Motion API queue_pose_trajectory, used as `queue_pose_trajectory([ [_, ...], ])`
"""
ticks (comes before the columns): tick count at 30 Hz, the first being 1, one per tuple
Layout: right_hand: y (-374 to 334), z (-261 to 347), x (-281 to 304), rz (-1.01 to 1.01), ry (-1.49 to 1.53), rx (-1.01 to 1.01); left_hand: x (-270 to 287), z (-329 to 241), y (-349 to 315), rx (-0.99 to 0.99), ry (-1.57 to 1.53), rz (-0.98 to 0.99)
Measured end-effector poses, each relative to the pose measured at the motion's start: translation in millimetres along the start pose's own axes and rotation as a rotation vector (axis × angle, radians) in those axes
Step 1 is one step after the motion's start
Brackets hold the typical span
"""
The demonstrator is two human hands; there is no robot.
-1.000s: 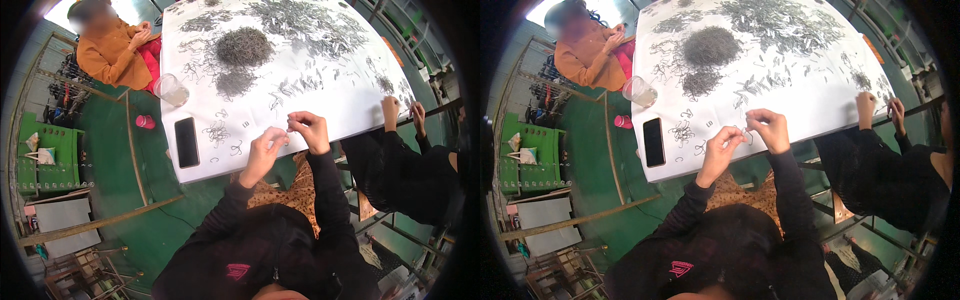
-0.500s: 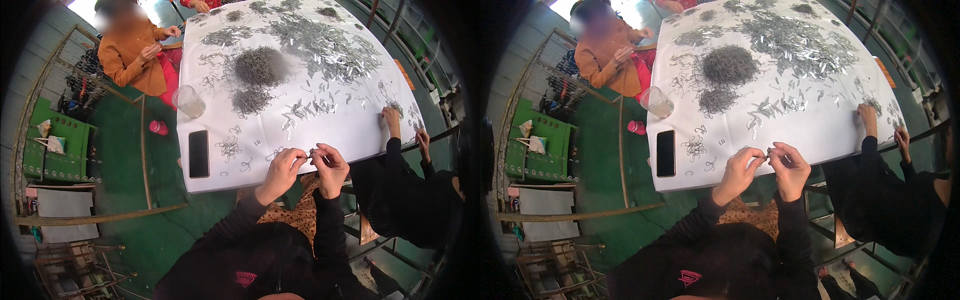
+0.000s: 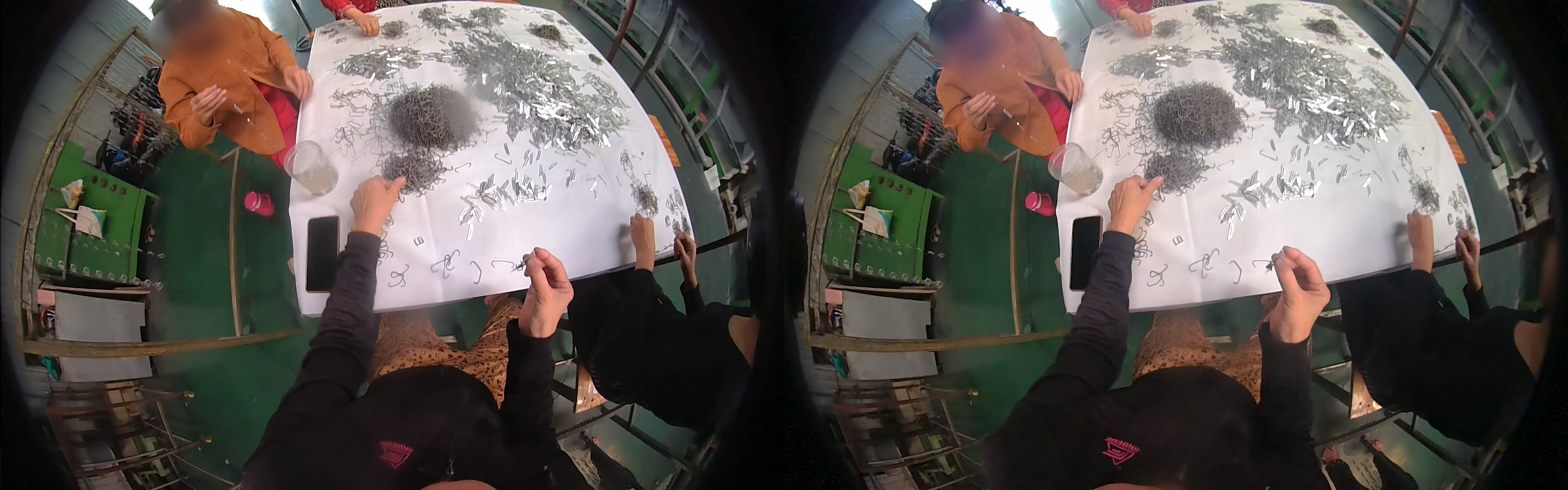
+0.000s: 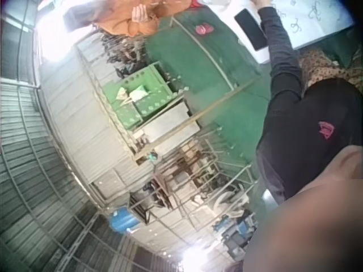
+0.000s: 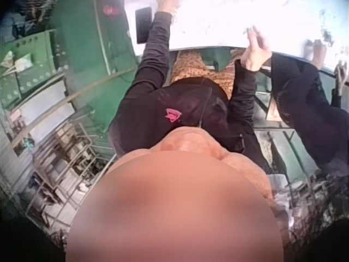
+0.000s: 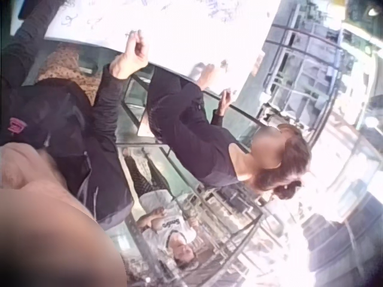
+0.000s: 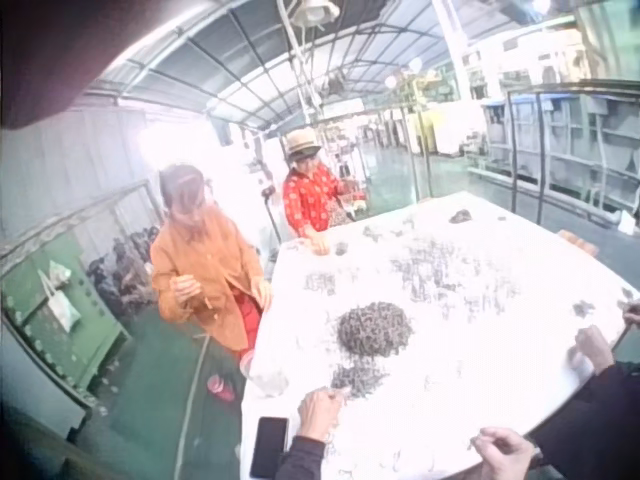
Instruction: The person sits at a table and sorts small metal pieces by hand, separating them into piles on a white surface. They repeatedly pick up pieces, inspect them, and place them into different groups while others work alongside.
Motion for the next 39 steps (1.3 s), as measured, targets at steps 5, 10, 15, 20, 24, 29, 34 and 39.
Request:
queue_pose_trajectory([
  [5,-4,14,12,-0.004,0.060,0.033,-36,22,16,-0.053,0.060,0.092],
  [10,-10,24,22,0.030,0.056,0.082,-43,25,14,-0.122,-0.065,-0.008],
  [15,-16,28,34,-0.017,0.046,0.100,-45,5,7,-0.251,0.021,0.017],
  [20,-25,38,47,-0.047,0.023,0.128,-18,-27,4,-0.319,-0.010,-0.098],
  [24,-30,49,51,-0.070,0.015,0.154,8,-52,13,-0.416,-0.126,-0.284],
  [29,-32,59,49,-0.075,0.029,0.195,-2,-64,27,-0.537,-0.323,-0.295],
  [34,-33,58,56,-0.071,0.015,0.176,-37,-46,48,-0.315,-0.310,0.053],
  [39,-35,60,65,-0.074,0.013,0.200,-7,-64,72,-0.340,-0.569,-0.010],
])
Point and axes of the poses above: each hand's wrist, its own y-axis towards the middle knuckle, its own x-axis out of the back of the hand, z = x × y, the point moved 8 cm from there along y, towards the middle knuckle, and after that the axes turned 5 degrees about -z, right-handed, at the moved point
